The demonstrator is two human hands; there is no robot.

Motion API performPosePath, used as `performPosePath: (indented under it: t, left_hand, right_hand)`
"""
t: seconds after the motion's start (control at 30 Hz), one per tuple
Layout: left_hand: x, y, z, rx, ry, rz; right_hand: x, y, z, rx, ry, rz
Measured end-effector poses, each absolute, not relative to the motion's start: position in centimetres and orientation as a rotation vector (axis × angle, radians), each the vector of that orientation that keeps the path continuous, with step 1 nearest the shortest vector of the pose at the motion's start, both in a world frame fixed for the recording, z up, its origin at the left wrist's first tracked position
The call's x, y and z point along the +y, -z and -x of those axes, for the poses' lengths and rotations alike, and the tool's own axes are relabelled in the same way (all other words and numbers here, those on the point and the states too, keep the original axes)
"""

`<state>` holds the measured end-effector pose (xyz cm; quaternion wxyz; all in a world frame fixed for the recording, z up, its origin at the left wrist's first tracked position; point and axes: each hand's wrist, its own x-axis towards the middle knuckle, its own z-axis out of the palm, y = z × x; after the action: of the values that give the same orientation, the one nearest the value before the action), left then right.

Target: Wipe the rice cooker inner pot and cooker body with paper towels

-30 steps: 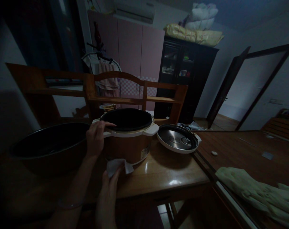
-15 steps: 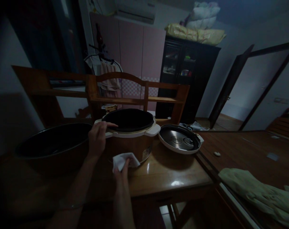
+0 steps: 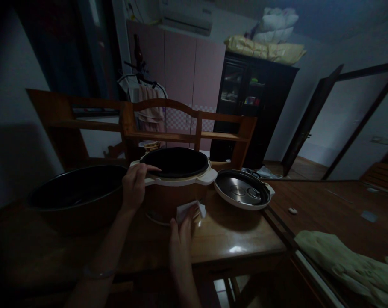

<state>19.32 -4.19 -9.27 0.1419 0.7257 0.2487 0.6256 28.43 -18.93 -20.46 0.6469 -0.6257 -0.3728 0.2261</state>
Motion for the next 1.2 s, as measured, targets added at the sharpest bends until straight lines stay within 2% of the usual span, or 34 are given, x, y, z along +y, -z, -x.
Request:
performPosePath:
  t: [0.27, 0.63, 0.93, 1.2]
  left_hand:
    - [-4.2, 9.2, -19.3, 0.739, -1.806, -2.113]
    - [-4.3, 9.2, -19.3, 0.705, -1.825, -2.102]
    - [-4.3, 9.2, -19.2, 0.689, -1.794, -2.123]
    - [-4.6, 9.0, -19.0, 0.718, -1.737, -2.157]
  right_hand:
    - [-19.1, 21.7, -26.7, -1.011, -0.346, 1.517]
    - [-18.8, 19.0, -31.0, -1.601, 0.233, 1.657]
    - [-17.8, 16.9, -30.3, -1.888, 0.384, 1.563]
    - [-17.4, 17.4, -29.9, -1.998, 0.561, 1.553]
